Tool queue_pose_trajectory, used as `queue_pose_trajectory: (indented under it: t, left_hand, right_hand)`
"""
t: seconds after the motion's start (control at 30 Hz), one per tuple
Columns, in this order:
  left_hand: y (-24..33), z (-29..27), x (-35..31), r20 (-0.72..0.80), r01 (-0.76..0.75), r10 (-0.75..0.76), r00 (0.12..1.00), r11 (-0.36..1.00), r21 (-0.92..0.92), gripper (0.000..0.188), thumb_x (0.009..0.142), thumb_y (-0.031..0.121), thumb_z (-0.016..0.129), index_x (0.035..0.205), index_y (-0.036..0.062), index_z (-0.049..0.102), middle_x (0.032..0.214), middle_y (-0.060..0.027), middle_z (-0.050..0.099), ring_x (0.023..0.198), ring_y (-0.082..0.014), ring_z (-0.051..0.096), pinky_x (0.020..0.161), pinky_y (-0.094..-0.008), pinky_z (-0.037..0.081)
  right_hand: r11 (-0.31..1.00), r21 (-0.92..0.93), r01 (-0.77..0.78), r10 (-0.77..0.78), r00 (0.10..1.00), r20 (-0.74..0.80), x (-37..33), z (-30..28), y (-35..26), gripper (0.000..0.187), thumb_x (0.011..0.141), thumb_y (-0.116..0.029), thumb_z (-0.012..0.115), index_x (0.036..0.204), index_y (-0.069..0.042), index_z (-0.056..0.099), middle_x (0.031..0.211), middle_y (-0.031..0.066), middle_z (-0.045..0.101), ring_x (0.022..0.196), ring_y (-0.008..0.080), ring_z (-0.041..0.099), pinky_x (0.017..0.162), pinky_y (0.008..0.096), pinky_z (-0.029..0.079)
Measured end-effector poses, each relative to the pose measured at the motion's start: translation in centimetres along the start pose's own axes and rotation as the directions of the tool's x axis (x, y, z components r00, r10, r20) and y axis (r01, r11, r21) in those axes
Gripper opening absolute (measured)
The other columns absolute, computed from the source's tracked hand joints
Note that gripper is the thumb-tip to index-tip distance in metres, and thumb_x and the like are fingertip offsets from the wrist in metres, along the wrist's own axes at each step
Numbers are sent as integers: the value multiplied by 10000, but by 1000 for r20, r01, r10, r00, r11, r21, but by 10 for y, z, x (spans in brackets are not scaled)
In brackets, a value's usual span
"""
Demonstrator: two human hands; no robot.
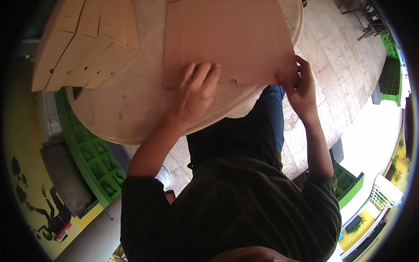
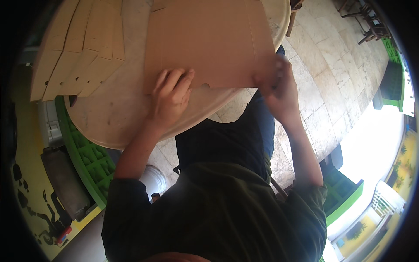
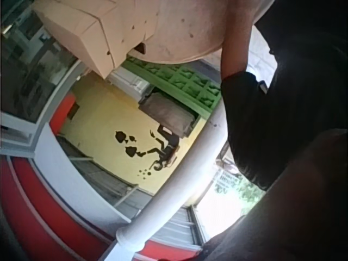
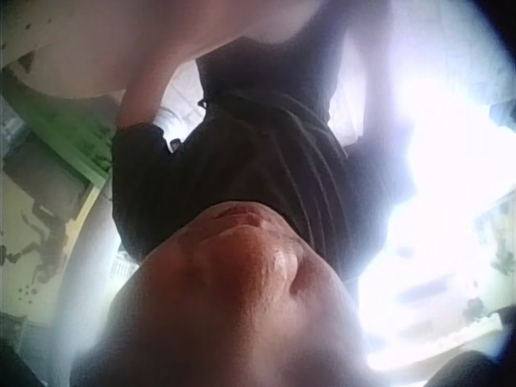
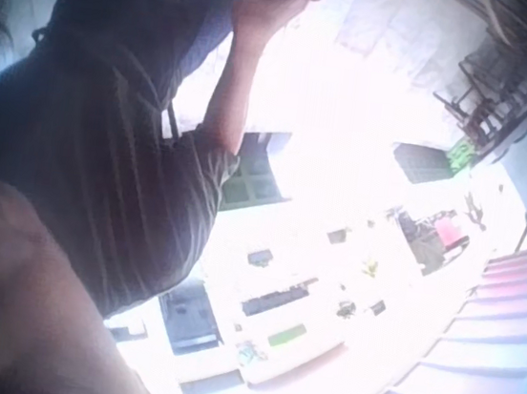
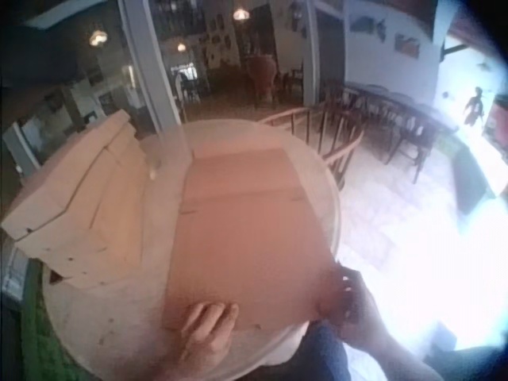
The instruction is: The person assembles flat-packed cardboard boxes by hand on a round table. They fold the flaps, interlock the tabs, and press the edges to form rectangular boxes, stacking completed units on the table.
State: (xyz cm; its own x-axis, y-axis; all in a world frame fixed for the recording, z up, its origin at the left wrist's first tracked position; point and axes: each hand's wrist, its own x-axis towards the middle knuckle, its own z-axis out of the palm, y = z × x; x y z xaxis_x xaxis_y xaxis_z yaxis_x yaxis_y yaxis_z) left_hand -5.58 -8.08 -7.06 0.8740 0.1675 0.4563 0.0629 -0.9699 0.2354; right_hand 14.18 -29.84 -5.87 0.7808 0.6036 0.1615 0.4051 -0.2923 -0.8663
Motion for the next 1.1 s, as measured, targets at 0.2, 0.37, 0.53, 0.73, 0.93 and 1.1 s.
queue_pose_trajectory:
  t: [0.2,0.37,0.53,0.73,0.93,1.1]
  left_hand:
    - [-1,5,4,0,-51,51,999,993,109,389,809,-69,725,1194,-16,723,1113,-130,657,1005,-342,647,886,-446,560]
    - [3,4,12,-18,-34,35,999,996,87,307,796,-79,632,1084,-27,722,1092,-132,654,1035,-341,657,906,-451,569]
    - [-1,-15,36,266,148,-137,954,989,-20,319,840,-102,648,1130,3,727,1089,-173,703,1016,-370,702,867,-484,556]
    - [-43,-24,95,498,244,-105,861,944,-221,238,897,-67,691,1129,-18,705,1104,-225,749,1096,-370,726,887,-449,542]
    - [-59,-20,125,699,426,-130,704,864,-268,341,907,-17,733,1233,-57,639,1216,-247,724,1200,-404,689,978,-448,527]
    - [-12,-22,96,507,41,-156,847,972,231,541,1003,180,673,1476,-37,523,1514,-253,561,1479,-376,488,1215,-559,338]
  right_hand:
    - [686,-450,572,-474,820,321,-6,8,-22,571,780,-158,884,1288,-31,655,1304,143,620,1253,330,570,1031,481,449]
    - [573,-467,674,-554,738,386,14,29,-20,282,761,-56,732,1042,-46,728,1105,84,620,1098,278,632,910,406,530]
    - [606,-495,622,-399,777,488,32,27,-30,241,815,-11,712,1053,-35,734,1035,139,721,994,337,709,846,440,566]
    - [776,-406,483,-166,777,607,95,27,-45,133,872,-69,714,992,-22,747,884,209,759,1021,327,752,864,462,598]
    - [680,-636,365,-34,882,470,111,44,-41,493,885,-224,827,1260,-51,558,1278,158,684,1337,362,579,1110,490,445]
    - [697,-622,356,113,803,586,125,35,-41,769,862,-400,837,1415,-28,454,1429,181,616,1430,368,526,1180,554,406]
